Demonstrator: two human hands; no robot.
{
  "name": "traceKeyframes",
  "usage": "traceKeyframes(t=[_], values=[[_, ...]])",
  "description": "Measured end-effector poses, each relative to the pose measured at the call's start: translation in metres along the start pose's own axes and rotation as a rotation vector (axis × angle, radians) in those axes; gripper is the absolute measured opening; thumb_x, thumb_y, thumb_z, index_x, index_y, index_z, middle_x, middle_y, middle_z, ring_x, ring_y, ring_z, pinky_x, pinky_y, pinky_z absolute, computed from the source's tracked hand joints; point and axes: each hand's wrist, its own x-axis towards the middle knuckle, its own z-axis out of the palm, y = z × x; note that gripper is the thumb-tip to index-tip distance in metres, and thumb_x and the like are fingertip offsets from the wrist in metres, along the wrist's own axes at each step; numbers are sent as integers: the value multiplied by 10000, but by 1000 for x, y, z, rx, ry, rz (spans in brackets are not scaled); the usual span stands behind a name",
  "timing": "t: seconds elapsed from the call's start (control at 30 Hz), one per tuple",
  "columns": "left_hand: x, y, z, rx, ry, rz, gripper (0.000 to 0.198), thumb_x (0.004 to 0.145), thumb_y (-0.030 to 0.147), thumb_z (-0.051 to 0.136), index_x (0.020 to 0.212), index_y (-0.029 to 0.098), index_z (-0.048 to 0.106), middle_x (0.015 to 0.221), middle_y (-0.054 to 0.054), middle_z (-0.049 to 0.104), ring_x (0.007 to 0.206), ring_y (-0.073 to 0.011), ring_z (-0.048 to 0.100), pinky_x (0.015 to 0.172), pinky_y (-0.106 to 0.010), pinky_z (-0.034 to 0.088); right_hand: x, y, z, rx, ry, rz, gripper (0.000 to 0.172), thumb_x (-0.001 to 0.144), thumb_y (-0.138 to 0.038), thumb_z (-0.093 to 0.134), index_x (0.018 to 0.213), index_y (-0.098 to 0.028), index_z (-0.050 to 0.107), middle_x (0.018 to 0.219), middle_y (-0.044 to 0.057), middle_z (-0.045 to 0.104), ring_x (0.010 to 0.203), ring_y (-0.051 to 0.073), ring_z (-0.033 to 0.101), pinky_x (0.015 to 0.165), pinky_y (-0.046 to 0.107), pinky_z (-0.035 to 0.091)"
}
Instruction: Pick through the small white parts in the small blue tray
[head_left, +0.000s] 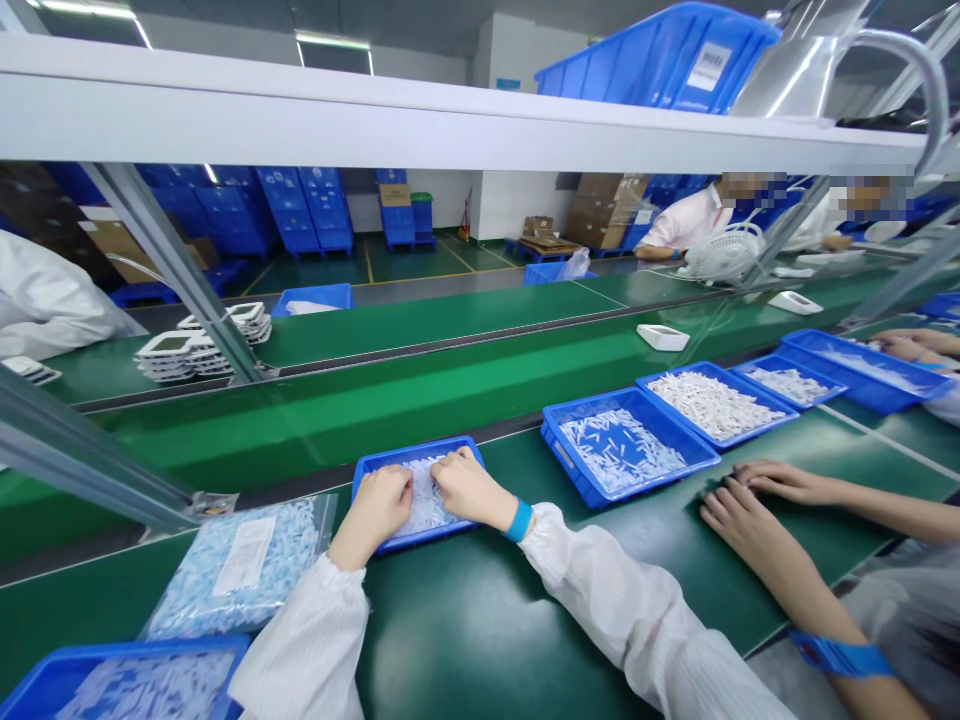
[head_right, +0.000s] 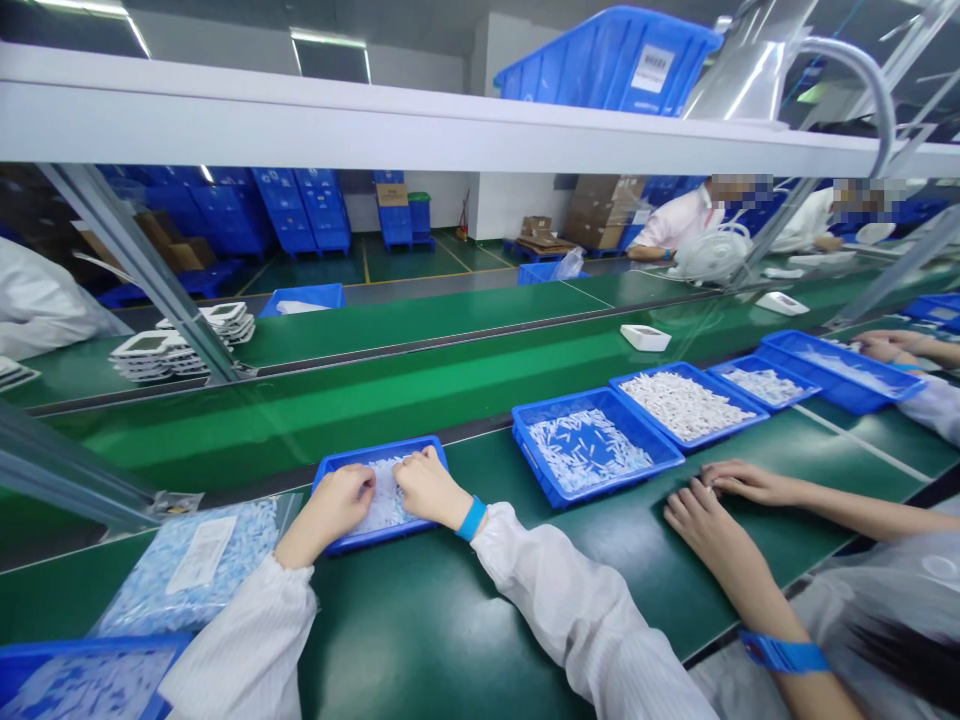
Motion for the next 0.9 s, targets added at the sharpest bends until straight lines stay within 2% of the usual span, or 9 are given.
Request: traceKeyframes(t=[0.13,0.3,0.53,0.8,0.9], values=[[1,-4,-3,-20,59,-3,210,820,163,419,823,169,629,862,-87,683,845,-197,630,760,-281,402,-1,2,2,-33,45,5,188,764,-66,476,905,-101,596,918,128,613,898,226,512,774,342,264],[1,-8,-8,-6,49,-34,254,826,182,393,774,166,641,755,-85,691,719,-191,634,681,-279,383,-1,2,2,-39,44,-14,159,794,-83,460,871,-103,597,866,123,631,868,223,528,791,352,257],[1,-8,-9,8,79,-54,170,764,204,451,688,177,600,706,-65,671,708,-189,616,669,-278,371,0,1,-2,2,0,-4,183,736,-40,470,859,-109,587,822,101,647,818,201,552,811,350,255],[0,-4,-10,29,164,-35,135,747,172,460,654,193,557,685,-43,648,687,-182,591,690,-288,386,-2,0,-4,39,106,1,223,805,-61,440,983,-109,564,974,129,574,943,232,466,805,347,305],[0,-4,-9,-1,214,-24,139,761,170,463,733,186,598,722,-40,663,715,-183,599,727,-292,402,0,5,-2,119,125,-40,276,801,-22,431,1021,-115,568,991,114,560,960,217,454,823,331,334]])
